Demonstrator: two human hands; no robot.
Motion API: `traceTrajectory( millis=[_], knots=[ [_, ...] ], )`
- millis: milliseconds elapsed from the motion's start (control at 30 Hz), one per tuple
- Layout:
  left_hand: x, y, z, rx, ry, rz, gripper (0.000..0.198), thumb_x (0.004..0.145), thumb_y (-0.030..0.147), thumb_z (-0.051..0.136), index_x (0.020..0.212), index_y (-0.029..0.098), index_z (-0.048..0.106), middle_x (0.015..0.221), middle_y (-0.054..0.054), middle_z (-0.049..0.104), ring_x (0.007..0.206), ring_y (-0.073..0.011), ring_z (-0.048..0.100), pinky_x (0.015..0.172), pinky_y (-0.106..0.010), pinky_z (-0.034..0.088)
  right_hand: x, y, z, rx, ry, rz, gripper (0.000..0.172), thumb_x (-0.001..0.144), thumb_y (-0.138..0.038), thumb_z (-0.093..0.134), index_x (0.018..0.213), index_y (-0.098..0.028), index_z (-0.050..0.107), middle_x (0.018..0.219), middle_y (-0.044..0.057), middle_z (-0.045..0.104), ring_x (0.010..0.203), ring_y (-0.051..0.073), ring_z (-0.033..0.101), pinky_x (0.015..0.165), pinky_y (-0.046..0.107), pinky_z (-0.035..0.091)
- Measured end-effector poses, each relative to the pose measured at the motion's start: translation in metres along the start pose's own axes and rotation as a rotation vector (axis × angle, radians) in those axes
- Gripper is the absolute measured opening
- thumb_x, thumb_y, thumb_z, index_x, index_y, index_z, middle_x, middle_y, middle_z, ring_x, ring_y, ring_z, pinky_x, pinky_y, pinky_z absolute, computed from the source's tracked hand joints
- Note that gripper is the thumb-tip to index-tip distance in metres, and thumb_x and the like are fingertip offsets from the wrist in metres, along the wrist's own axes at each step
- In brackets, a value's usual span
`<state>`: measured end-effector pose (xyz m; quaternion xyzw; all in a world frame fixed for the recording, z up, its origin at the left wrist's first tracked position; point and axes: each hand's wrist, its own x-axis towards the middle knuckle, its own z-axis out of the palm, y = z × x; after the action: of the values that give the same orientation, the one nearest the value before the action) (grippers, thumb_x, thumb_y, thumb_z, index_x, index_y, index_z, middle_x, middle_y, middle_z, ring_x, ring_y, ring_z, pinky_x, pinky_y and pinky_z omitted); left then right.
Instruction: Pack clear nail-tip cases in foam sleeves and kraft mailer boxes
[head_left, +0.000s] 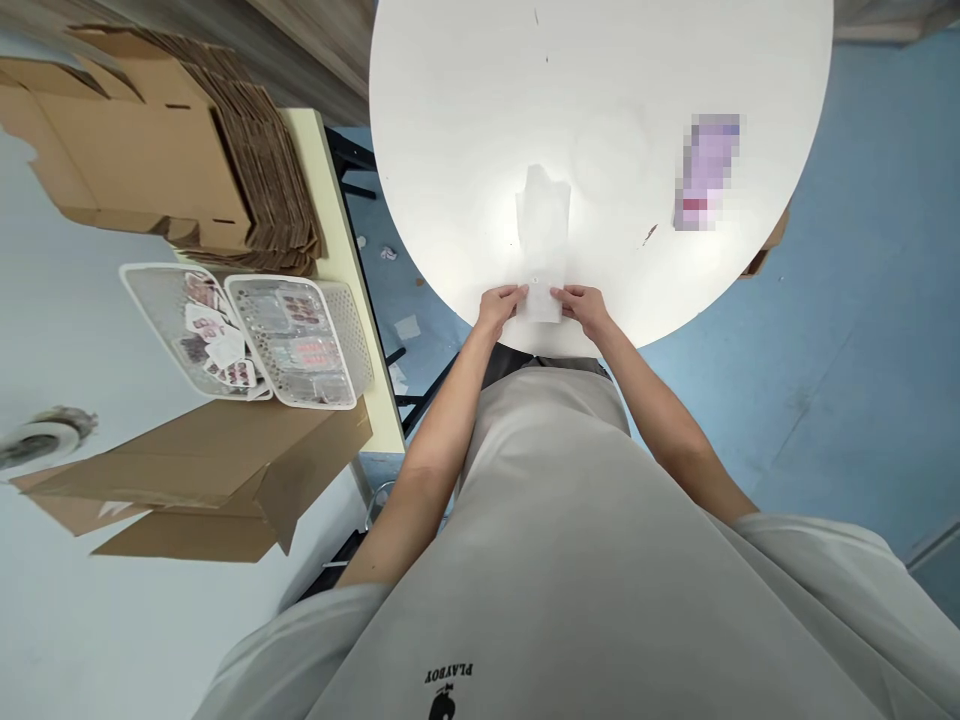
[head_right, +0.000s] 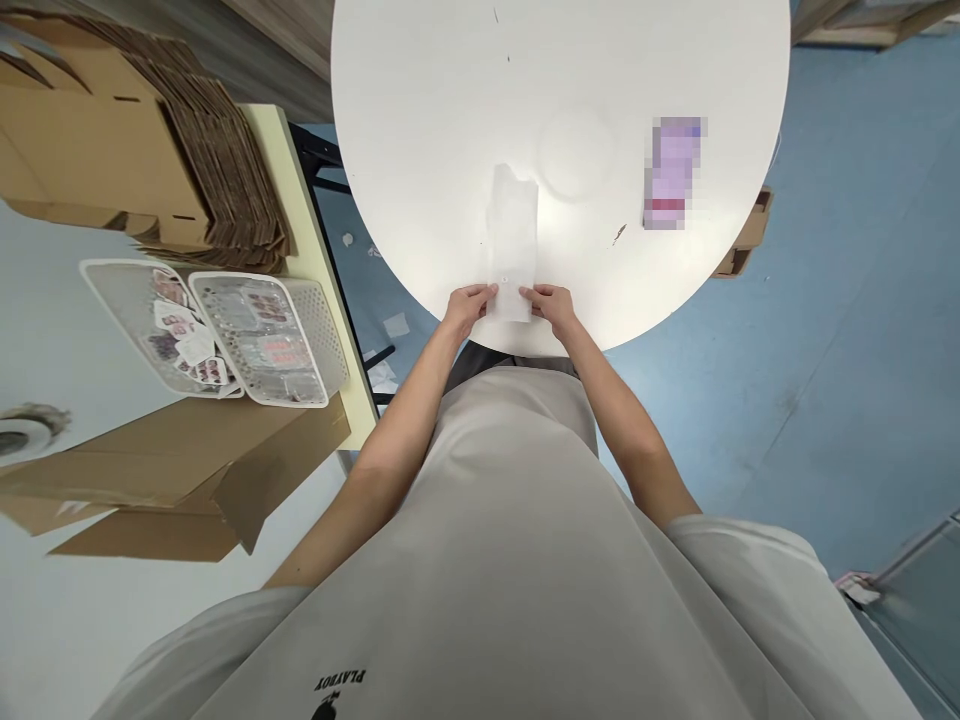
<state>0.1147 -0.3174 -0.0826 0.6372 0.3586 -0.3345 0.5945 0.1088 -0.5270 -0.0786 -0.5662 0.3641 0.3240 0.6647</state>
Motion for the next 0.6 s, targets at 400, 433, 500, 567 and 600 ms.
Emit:
traceTrajectory(
  millis=[400, 433, 500, 567, 600],
  knots=[
    [-0.012, 0.009, 0.018, -0.107, -0.054, -0.155, 0.054, 0.084, 0.07, 0.092, 0.092, 0.019, 0.077, 0.096, -0.014, 0.082, 0.101, -0.0283, 0.079, 0.092, -0.041, 0.062, -0.01, -0.005, -0.019, -0.001, -0.055, -0.005, 0.053, 0.065, -0.06, 0.108, 0.081, -0.021, 0.077, 0.091, 0.005, 0.081, 0.09, 0.02, 0.077, 0.091, 0.036, 0.071],
    [-0.013, 0.008, 0.02, -0.117, -0.049, -0.137, 0.05, 0.083, 0.066, 0.094, 0.091, 0.02, 0.077, 0.095, -0.012, 0.082, 0.098, -0.0256, 0.078, 0.091, -0.039, 0.062, -0.009, -0.003, -0.019, -0.021, -0.045, -0.004, 0.052, 0.065, -0.06, 0.108, 0.08, -0.021, 0.077, 0.09, 0.004, 0.08, 0.089, 0.02, 0.077, 0.089, 0.036, 0.071],
    [-0.014, 0.004, 0.023, -0.104, -0.004, -0.092, 0.042, 0.083, 0.057, 0.096, 0.088, 0.02, 0.077, 0.088, -0.007, 0.079, 0.089, -0.0203, 0.075, 0.087, -0.035, 0.061, -0.008, 0.001, -0.02, -0.068, -0.018, -0.013, 0.052, 0.066, -0.059, 0.108, 0.077, -0.021, 0.075, 0.087, 0.004, 0.079, 0.085, 0.019, 0.076, 0.086, 0.035, 0.071],
    [-0.013, 0.0, 0.025, -0.05, 0.059, -0.058, 0.037, 0.083, 0.051, 0.096, 0.082, 0.021, 0.075, 0.077, -0.002, 0.072, 0.08, -0.017, 0.07, 0.081, -0.032, 0.059, -0.006, 0.005, -0.02, -0.13, 0.003, -0.034, 0.052, 0.069, -0.062, 0.105, 0.077, -0.021, 0.075, 0.085, 0.003, 0.078, 0.083, 0.019, 0.075, 0.084, 0.036, 0.071],
    [-0.013, -0.002, 0.025, -0.014, 0.087, -0.044, 0.036, 0.083, 0.048, 0.095, 0.077, 0.021, 0.072, 0.073, 0.0, 0.068, 0.076, -0.0162, 0.067, 0.077, -0.031, 0.057, -0.007, 0.006, -0.02, -0.178, 0.011, -0.049, 0.052, 0.072, -0.064, 0.102, 0.08, -0.021, 0.075, 0.086, 0.004, 0.078, 0.084, 0.02, 0.076, 0.084, 0.037, 0.071]
  ],
)
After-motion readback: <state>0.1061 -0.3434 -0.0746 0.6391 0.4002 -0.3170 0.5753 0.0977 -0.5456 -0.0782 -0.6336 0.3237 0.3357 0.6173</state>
